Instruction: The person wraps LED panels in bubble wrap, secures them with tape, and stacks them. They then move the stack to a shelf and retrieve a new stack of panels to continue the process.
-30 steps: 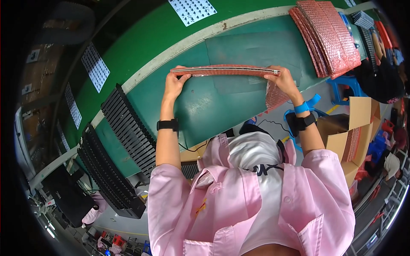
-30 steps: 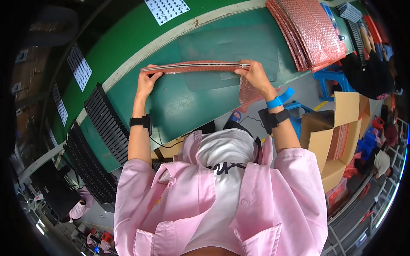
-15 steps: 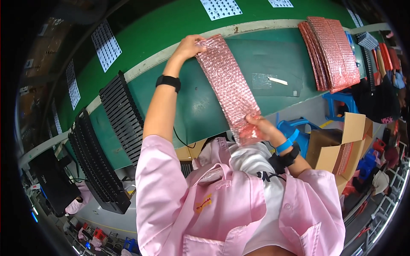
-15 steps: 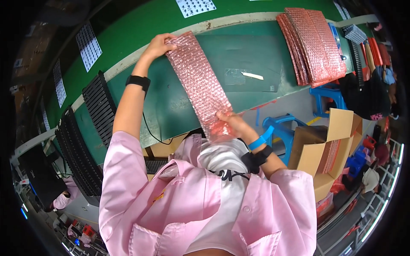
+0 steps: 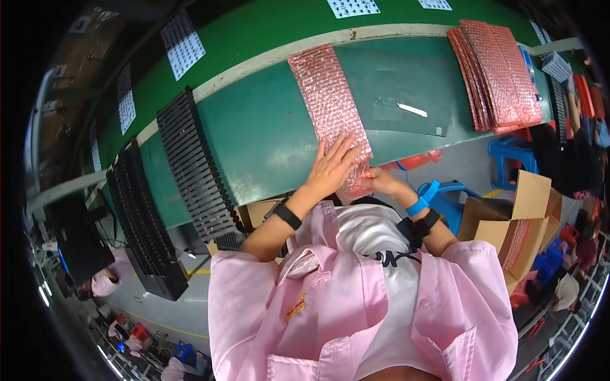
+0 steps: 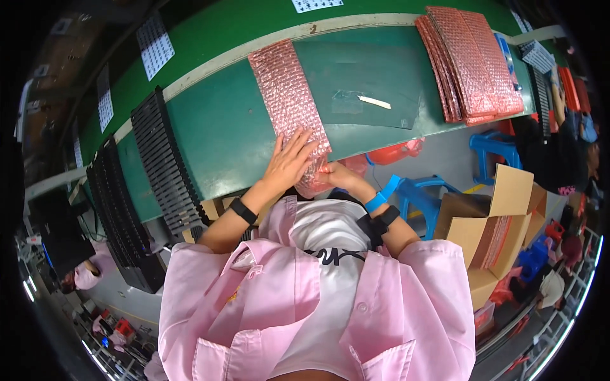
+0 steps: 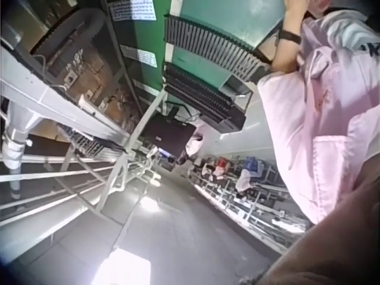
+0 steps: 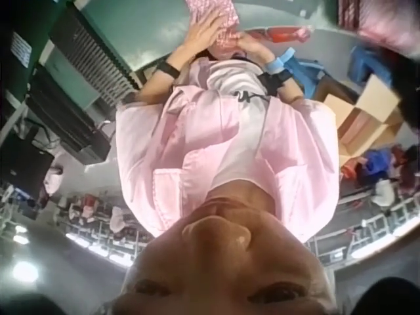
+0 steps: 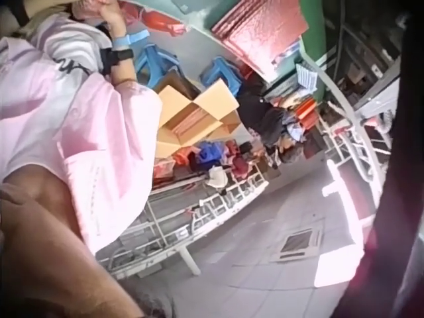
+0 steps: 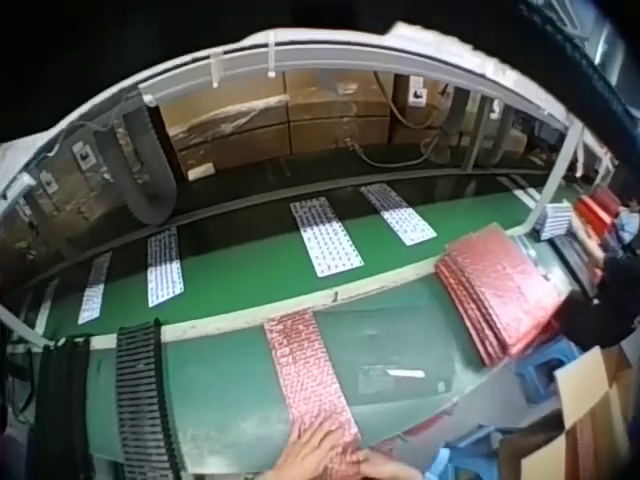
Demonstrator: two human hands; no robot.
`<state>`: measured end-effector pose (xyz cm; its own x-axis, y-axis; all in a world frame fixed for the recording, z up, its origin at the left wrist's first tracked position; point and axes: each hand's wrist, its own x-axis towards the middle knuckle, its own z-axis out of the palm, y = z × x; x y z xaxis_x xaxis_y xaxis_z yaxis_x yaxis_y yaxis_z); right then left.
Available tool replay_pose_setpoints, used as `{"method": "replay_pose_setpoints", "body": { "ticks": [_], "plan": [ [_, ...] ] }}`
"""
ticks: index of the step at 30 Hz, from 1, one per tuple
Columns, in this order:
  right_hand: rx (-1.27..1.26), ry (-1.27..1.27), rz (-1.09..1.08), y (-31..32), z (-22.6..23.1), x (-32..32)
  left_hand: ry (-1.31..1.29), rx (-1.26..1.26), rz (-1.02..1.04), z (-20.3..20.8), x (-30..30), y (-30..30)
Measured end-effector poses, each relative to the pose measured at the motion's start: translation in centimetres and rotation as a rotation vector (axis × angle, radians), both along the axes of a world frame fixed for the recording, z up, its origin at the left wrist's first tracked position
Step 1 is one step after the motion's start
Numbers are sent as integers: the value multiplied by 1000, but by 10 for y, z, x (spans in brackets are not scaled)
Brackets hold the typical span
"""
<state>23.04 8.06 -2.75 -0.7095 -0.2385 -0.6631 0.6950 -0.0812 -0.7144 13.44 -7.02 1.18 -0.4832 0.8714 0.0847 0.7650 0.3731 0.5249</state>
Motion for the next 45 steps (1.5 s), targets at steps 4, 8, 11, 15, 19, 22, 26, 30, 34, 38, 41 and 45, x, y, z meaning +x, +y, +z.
{"method": "replay_pose_setpoints", "body": {
  "ticks": [4,8,11,15,19,22,26,30,34,38,41,45],
  "plan": [
    [167,64,129,0,2,1,31,-25,66,-11,0,1],
    [155,184,119,2,-3,-1,20,-31,132,-13,-2,4],
    [203,296,164,10,3,2,11,40,310,5,13,-5],
    [681,567,338,29,32,10,139,360,1057,26,48,-72],
    [561,396,178,61,40,15,130,942,2033,-44,81,-215],
    [413,287,93,57,41,4,-1164,1738,1663,-49,78,-244],
    [357,278,132,24,53,-19,-1022,1917,1674,-76,67,-245],
    [336,381,227,-18,61,-50,-971,1612,1849,-72,61,-258],
    [343,432,345,-68,79,-75,-810,1498,1745,-4,54,-278],
    [337,458,473,-107,87,-81,-458,1332,1611,57,67,-298],
    [370,476,564,-113,84,-84,-160,1100,1549,90,79,-322],
    [446,477,663,-121,81,-85,316,444,1567,151,91,-361]
  ]
}}
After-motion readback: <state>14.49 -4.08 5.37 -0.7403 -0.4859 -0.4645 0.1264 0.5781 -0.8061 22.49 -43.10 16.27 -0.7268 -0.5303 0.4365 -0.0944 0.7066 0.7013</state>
